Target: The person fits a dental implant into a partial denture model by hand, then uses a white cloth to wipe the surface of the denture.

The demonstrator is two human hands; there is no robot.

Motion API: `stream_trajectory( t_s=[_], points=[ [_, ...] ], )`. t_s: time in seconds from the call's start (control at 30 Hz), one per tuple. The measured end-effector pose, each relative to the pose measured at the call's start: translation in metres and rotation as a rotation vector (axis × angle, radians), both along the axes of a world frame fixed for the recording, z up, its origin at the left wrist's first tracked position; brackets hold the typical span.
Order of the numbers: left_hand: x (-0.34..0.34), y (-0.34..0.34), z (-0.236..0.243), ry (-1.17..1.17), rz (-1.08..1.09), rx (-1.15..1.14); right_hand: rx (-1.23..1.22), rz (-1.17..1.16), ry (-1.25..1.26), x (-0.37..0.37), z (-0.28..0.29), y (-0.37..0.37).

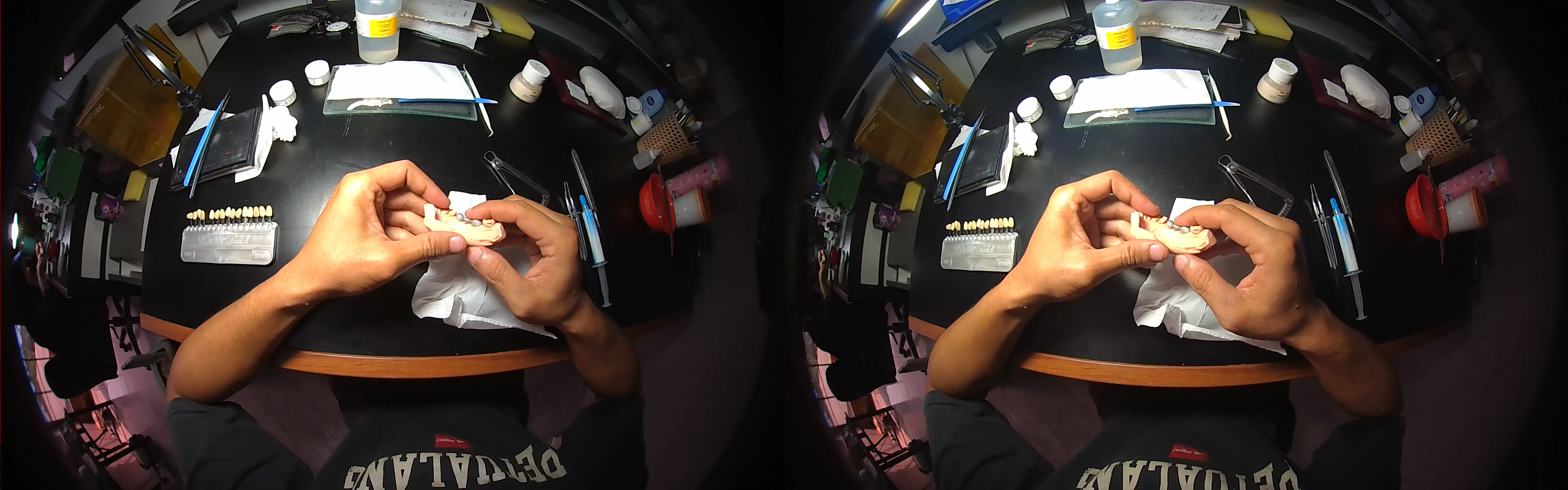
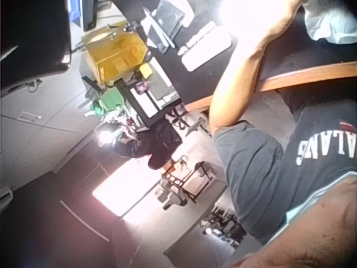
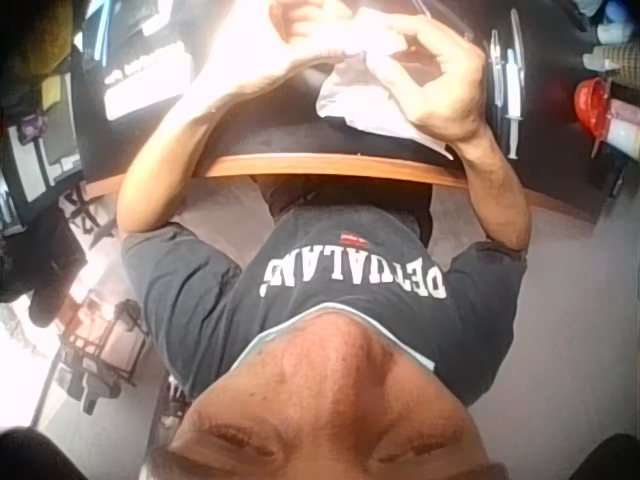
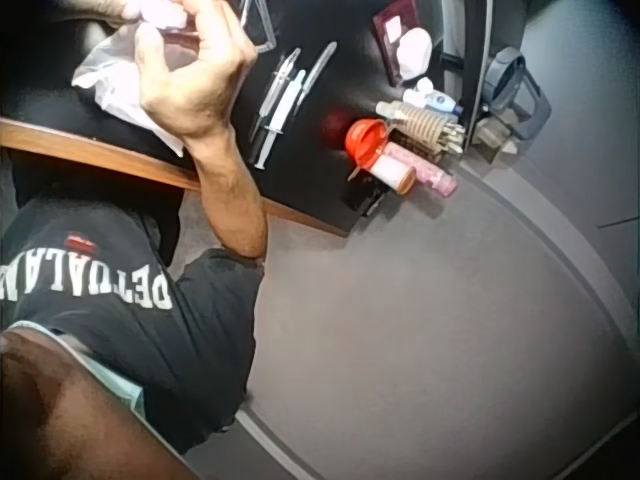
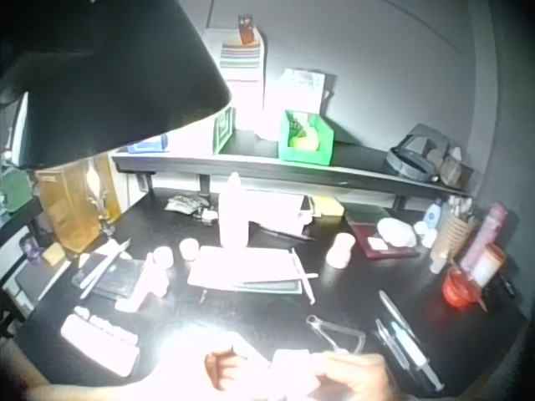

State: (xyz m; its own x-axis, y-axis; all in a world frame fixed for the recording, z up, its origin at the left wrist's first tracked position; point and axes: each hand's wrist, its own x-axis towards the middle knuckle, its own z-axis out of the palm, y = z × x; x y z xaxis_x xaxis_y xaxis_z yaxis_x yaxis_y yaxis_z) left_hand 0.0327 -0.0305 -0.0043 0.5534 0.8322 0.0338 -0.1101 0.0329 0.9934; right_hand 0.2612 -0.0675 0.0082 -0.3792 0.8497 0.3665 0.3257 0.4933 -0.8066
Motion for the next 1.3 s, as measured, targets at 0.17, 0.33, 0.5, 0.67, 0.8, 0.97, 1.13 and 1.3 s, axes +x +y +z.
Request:
stream_trajectory(
  t_s=[0.17,0.33,0.5,0.67,0.8,0.97,1.13,1.3],
  points=[
    [0.0004,-0.0001,-0.0001,0.008,-0.006,-0.002,0.009,0.0,-0.013,0.0001,0.0017,-0.001],
    [0.0006,0.0002,-0.0003,0.009,-0.014,-0.007,0.027,0.0,-0.031,-0.0002,0.0026,-0.0006],
    [0.0009,0.0002,0.0005,0.0,-0.017,-0.024,0.04,0.0,-0.04,-0.0002,0.0025,-0.0002],
    [0.0001,0.0001,0.001,0.021,-0.011,0.011,0.046,0.01,-0.056,0.0002,0.0034,-0.0002],
    [0.0002,-0.0002,0.0014,0.017,-0.003,0.017,0.04,0.012,-0.043,0.0002,0.0028,0.0001],
    [0.0007,-0.0005,0.003,0.006,0.008,0.03,0.058,0.012,-0.06,0.0021,0.0034,0.0],
    [0.0003,-0.0012,0.0022,0.0,0.026,0.026,0.064,0.01,-0.061,0.0011,0.0013,0.0011],
    [0.0009,-0.0016,0.0026,0.003,0.033,0.012,0.087,0.013,-0.098,0.002,0.0018,0.0017]
  ],
)
